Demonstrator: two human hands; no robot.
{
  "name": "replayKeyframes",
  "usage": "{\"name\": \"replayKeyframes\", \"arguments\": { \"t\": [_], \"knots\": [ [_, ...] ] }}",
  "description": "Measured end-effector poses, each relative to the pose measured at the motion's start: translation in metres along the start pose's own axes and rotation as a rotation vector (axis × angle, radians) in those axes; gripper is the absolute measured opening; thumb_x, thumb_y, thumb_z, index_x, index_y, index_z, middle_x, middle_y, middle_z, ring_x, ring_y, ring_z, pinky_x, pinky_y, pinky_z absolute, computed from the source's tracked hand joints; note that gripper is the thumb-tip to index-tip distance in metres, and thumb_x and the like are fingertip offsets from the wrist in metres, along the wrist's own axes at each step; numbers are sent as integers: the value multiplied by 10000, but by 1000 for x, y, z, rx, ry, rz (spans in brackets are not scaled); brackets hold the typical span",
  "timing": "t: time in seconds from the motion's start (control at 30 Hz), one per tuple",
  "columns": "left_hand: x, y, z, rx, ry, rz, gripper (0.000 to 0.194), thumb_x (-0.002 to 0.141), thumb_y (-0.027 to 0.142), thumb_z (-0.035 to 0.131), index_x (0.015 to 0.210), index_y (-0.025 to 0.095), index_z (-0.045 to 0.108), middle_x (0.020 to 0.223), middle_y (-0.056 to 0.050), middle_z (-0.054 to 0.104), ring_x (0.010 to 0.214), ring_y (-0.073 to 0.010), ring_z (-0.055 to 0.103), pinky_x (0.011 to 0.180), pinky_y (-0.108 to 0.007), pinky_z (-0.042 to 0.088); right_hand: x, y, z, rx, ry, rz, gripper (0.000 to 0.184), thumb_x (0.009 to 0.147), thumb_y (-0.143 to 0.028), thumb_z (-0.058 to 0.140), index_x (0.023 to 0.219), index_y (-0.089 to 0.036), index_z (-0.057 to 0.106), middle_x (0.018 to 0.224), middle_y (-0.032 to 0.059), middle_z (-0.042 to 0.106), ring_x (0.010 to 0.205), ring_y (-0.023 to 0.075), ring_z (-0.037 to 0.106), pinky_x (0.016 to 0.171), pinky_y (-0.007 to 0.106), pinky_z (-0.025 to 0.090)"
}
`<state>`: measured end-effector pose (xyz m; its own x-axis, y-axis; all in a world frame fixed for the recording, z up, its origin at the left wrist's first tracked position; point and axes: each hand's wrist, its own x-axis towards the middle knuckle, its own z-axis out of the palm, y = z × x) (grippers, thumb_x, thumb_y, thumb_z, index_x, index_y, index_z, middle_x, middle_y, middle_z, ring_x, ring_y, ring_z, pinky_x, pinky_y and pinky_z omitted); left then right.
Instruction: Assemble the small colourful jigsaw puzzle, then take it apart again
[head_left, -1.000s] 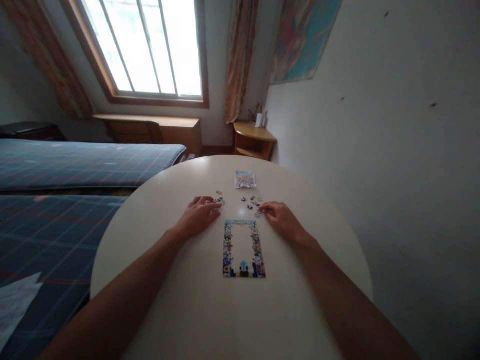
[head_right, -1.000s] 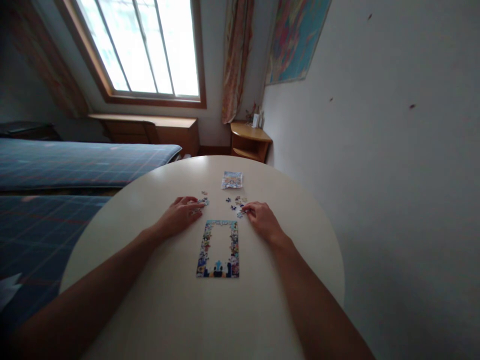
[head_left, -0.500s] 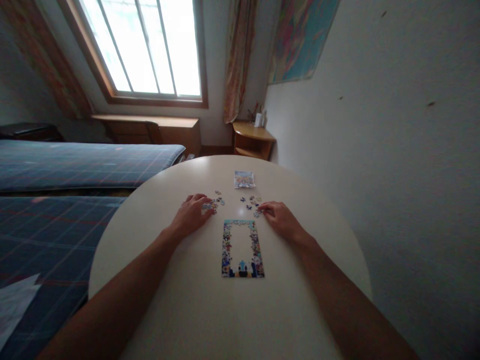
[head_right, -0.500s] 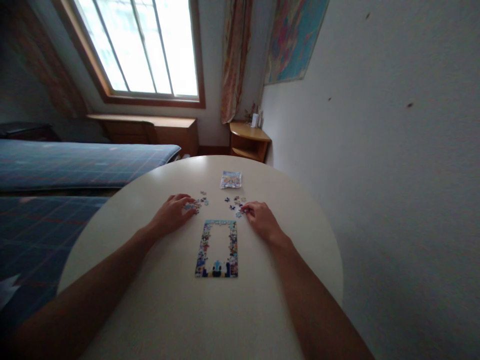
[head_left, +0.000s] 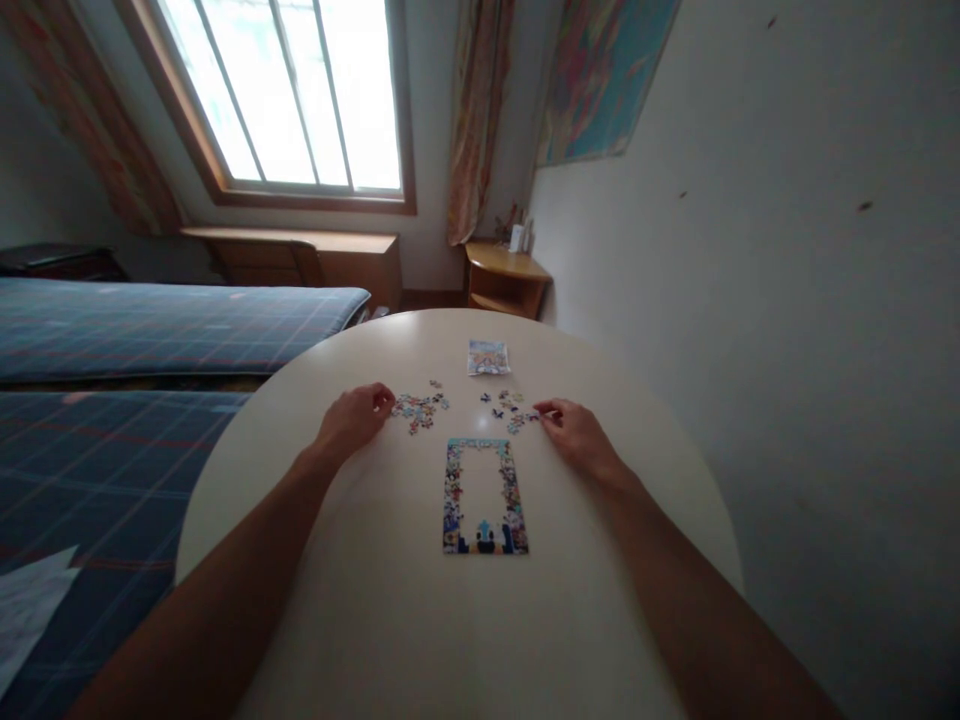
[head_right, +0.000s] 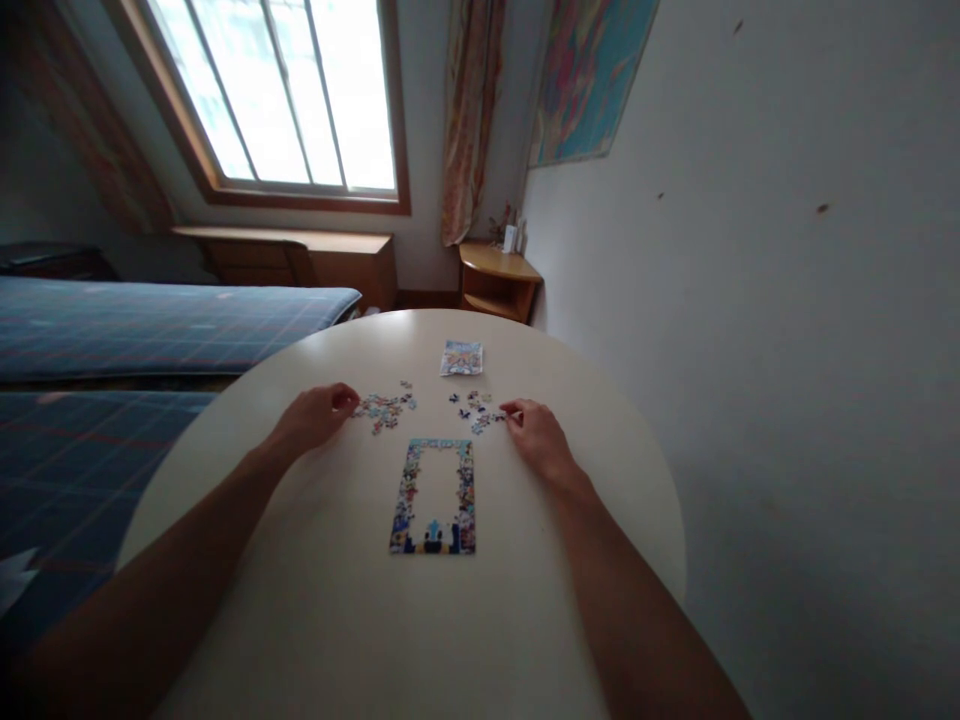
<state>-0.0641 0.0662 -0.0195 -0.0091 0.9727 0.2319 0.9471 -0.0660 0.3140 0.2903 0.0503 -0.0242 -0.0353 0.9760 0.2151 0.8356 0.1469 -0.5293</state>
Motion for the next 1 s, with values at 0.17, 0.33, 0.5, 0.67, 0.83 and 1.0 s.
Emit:
{"name": "replayKeyframes", "arguments": {
  "t": [0.17, 0.33, 0.5, 0.67, 0.83, 1.0],
  "knots": [
    [-1, 2, -7, 12, -5, -21, 227, 861, 336, 530, 954, 243, 714, 928, -28, 750, 847, -209, 690, 769, -281, 503, 0, 4, 3, -29, 49, -22, 261, 837, -154, 562, 1041, -155, 724, 1002, 103, 719, 851, 183, 658, 836, 296, 494],
    [-2, 2, -7, 29, -8, -41, 241, 867, 354, 523, 969, 243, 711, 950, -34, 749, 842, -214, 690, 773, -293, 508, 3, 11, 6, -53, 62, -30, 249, 833, -150, 561, 1012, -175, 733, 1038, 99, 708, 890, 192, 647, 863, 318, 486],
    [-2, 1, -6, 42, -7, -59, 244, 870, 350, 509, 965, 248, 709, 959, -39, 748, 877, -226, 692, 794, -307, 509, 4, 13, 7, -63, 59, -29, 243, 836, -160, 560, 1003, -186, 735, 1044, 91, 703, 905, 187, 642, 871, 311, 479],
    [-1, 0, -5, 39, -15, -63, 252, 870, 360, 506, 975, 251, 708, 959, -37, 750, 877, -233, 696, 800, -319, 511, 3, 12, 6, -66, 48, -39, 248, 845, -160, 545, 1005, -182, 732, 1048, 92, 699, 928, 192, 633, 881, 315, 473],
    [-1, 0, -6, 37, -16, -73, 250, 866, 365, 510, 968, 252, 709, 947, -39, 752, 858, -233, 696, 778, -317, 511, 3, 11, 6, -63, 48, -36, 246, 838, -151, 551, 999, -185, 734, 1049, 89, 698, 913, 189, 633, 879, 312, 473],
    [-1, 0, -6, 34, -20, -84, 251, 864, 360, 510, 963, 247, 711, 934, -40, 754, 835, -224, 695, 766, -307, 508, 3, 11, 6, -65, 44, -34, 255, 834, -152, 552, 1009, -184, 734, 1033, 91, 700, 888, 189, 635, 863, 313, 476]
  ]
}}
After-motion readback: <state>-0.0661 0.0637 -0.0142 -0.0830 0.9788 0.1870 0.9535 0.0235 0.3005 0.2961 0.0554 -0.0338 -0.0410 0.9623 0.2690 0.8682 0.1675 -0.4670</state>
